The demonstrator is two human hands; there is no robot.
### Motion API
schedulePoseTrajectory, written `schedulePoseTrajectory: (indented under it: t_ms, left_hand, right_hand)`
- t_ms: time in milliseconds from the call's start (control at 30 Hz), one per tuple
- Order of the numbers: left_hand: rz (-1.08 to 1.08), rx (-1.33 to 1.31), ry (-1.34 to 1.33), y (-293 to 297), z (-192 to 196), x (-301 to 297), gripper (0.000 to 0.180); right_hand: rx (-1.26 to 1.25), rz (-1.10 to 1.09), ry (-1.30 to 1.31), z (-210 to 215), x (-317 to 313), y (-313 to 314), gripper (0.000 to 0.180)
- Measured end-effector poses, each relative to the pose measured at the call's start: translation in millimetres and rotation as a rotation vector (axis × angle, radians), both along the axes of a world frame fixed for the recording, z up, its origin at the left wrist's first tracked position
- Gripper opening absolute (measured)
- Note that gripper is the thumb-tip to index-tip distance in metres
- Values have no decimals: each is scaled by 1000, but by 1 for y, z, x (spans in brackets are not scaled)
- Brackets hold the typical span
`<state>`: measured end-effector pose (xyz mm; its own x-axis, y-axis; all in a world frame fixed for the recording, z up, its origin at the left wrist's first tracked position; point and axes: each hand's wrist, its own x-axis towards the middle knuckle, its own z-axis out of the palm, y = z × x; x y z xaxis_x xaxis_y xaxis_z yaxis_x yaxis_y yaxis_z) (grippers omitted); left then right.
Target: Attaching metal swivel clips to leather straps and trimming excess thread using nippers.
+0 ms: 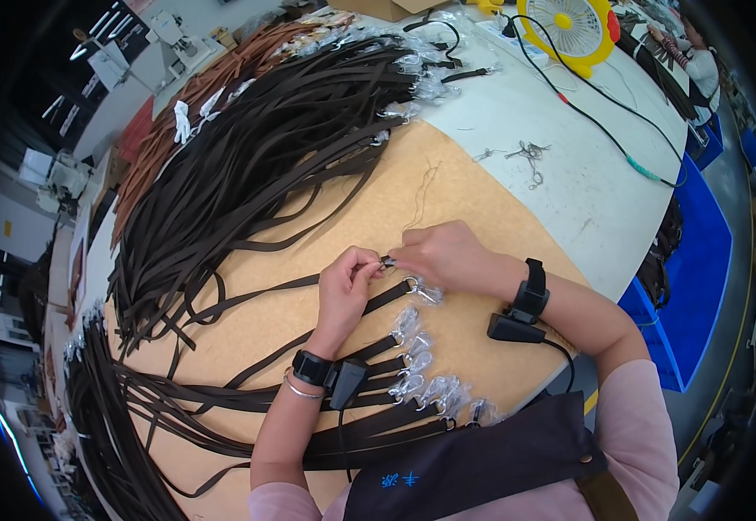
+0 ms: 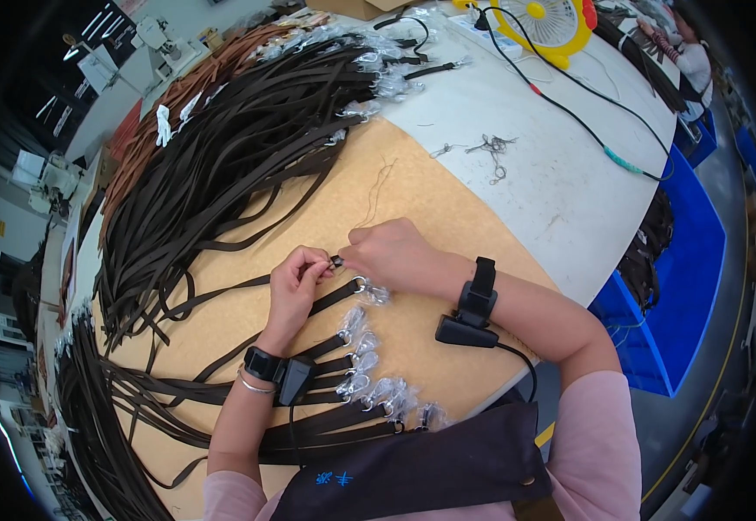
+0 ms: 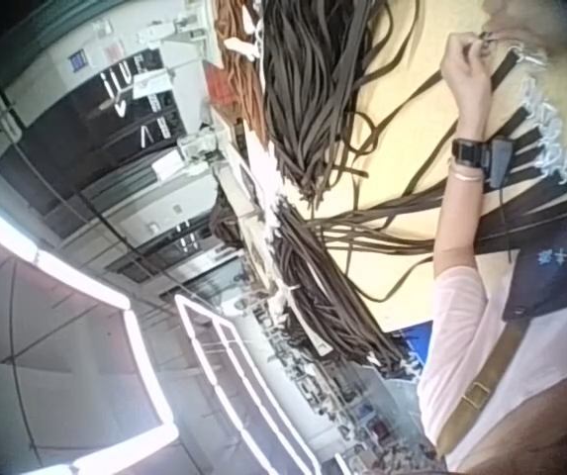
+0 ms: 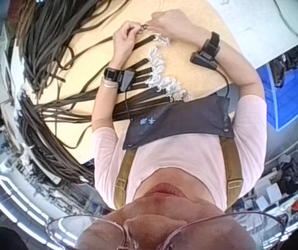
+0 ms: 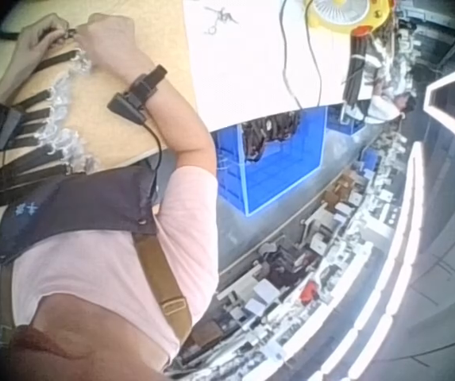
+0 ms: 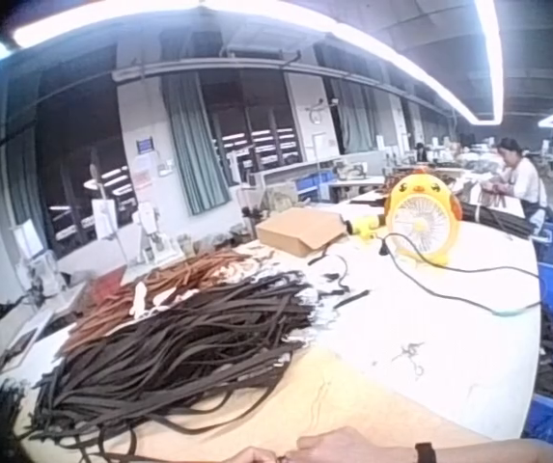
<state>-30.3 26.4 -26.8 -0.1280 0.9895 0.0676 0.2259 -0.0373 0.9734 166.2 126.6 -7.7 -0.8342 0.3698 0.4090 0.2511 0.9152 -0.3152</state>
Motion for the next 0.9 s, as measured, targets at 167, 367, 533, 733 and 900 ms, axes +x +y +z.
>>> schedulePoseTrajectory:
  t_ms: [167,367,533,733,900]
  left_hand:
    - [-46,21,-37,2,-2,1,3]
    - [-49,191,518,-3,31,11,9]
    - [-190,299,777,-10,53,-13,17]
    - [25,-120,691,3,48,-32,18]
    - [-41,353,1013,7,34,-33,12]
  right_hand:
    - [16,-17,-41,1,-2,0,15]
    - [-254,-281,147,-5,12,28,21]
    - [-366,-392,152,14,22,29,25]
    - [-77,78,139,15,2,-6,28]
    - [-97,135,-215,28,21,-10,30]
